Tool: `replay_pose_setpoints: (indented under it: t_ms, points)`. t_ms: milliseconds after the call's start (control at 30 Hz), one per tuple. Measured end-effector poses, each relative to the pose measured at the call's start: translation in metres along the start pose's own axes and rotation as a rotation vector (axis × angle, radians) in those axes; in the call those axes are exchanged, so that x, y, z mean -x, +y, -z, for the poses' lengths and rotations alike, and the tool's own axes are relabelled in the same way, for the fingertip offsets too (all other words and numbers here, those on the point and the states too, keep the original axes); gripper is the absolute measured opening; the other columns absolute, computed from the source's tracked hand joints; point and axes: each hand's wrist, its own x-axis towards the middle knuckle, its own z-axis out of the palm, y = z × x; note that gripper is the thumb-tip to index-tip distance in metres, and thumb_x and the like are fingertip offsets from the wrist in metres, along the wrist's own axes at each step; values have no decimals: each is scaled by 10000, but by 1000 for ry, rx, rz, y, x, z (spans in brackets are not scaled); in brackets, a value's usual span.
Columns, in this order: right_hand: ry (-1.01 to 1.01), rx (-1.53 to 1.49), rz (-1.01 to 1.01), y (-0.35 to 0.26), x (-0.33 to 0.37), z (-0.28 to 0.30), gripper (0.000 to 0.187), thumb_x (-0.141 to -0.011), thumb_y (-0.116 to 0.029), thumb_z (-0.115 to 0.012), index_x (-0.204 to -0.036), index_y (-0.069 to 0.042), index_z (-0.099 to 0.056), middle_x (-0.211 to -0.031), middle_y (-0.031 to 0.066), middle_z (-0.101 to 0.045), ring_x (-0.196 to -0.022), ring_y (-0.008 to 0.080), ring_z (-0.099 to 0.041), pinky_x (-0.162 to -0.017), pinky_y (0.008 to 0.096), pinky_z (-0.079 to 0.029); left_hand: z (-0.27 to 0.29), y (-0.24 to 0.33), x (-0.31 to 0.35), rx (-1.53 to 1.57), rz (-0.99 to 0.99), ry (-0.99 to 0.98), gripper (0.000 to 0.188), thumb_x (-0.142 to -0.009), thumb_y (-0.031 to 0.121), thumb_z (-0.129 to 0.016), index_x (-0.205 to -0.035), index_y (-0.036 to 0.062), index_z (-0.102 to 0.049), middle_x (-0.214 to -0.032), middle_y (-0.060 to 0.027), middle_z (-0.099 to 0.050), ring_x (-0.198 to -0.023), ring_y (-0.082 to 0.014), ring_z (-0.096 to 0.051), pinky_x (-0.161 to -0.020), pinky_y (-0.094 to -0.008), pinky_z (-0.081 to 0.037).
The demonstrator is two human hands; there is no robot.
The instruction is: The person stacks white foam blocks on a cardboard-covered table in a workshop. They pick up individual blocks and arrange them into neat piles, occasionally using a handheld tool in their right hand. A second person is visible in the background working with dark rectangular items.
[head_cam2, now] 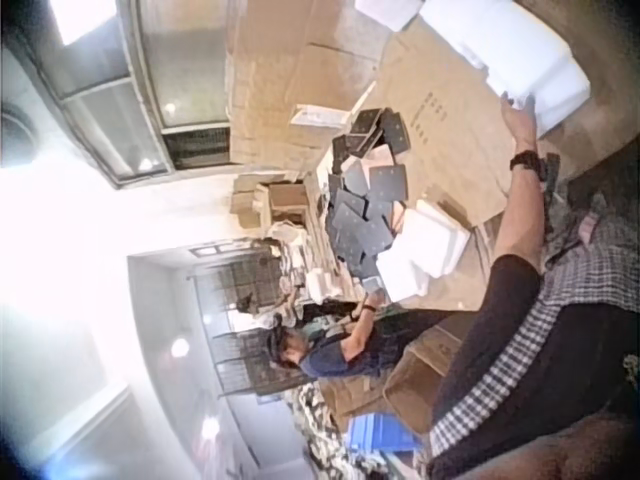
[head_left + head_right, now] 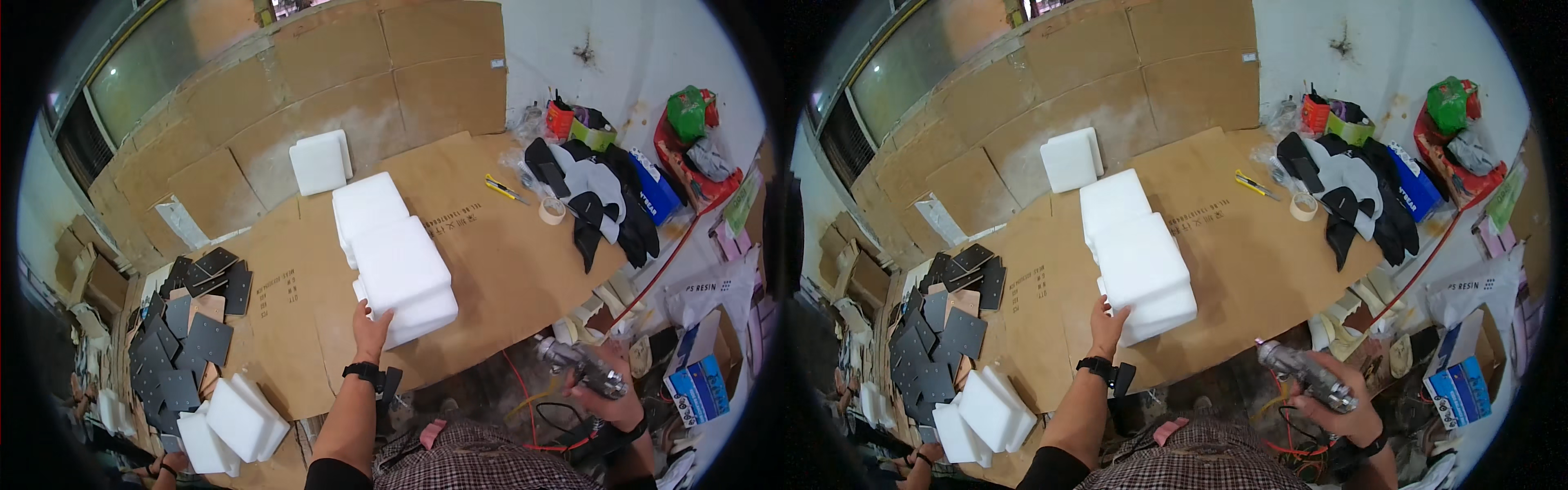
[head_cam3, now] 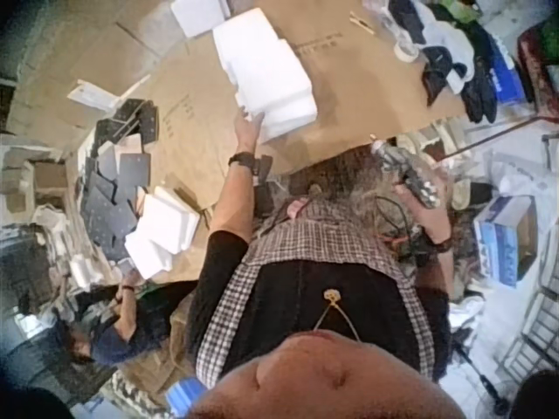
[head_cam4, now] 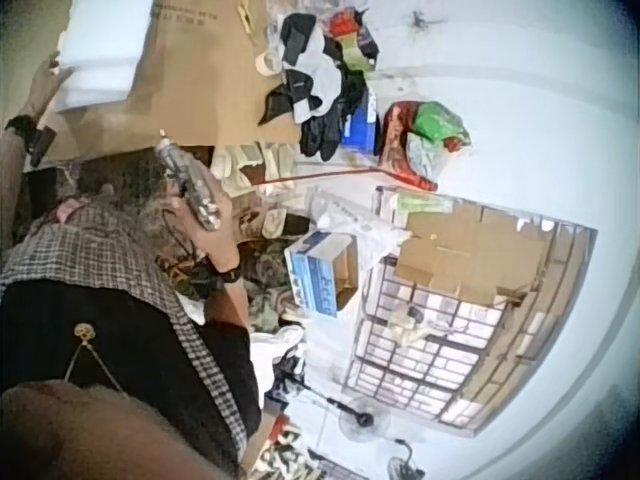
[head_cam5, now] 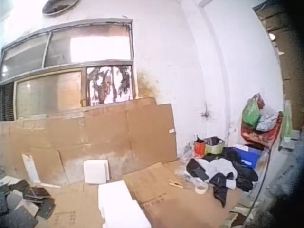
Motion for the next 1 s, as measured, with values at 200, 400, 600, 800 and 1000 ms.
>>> replay_pose_setpoints:
  t_ms: [200,400,600,800,1000]
  points:
    - [115,-45,-41,-1,-28,3,516,-773,-123,-698,-1206,58,-484,-880,62,-613,-796,109,-578,-729,255,-473,-2,-5,-10,116,-41,-29,565,-736,140,-716,-1225,-13,-478,-1065,-163,-588,-965,-239,-564,-801,-343,-467]
    - [-84,104,-19,10,-47,19,515,-781,-93,-663,-1234,52,-466,-871,72,-620,-824,131,-599,-726,282,-503,9,53,-9,29,-70,-10,631,-728,120,-701,-1289,-3,-438,-1071,-176,-580,-897,-263,-590,-775,-351,-476]
    - [-60,-76,-75,23,-81,3,523,-781,-74,-662,-1251,40,-461,-900,76,-621,-835,140,-607,-759,294,-519,13,88,-30,686,457,-107,503,-799,91,-524,-1285,90,-395,-962,-99,-558,-740,-204,-561,-631,-321,-488]
    - [-114,-153,-104,36,-98,-14,532,-780,-58,-661,-1260,34,-451,-888,86,-613,-829,148,-604,-761,297,-521,22,70,-25,848,465,62,413,-830,46,-488,-1236,89,-428,-951,-105,-584,-689,-220,-585,-645,-312,-506]
    - [-244,-194,-74,66,-97,3,539,-780,18,-627,-1275,21,-416,-964,91,-569,-878,160,-563,-768,308,-510,120,39,64,1034,325,371,444,-850,105,-560,-1269,112,-414,-958,-90,-599,-786,-215,-587,-730,-344,-479]
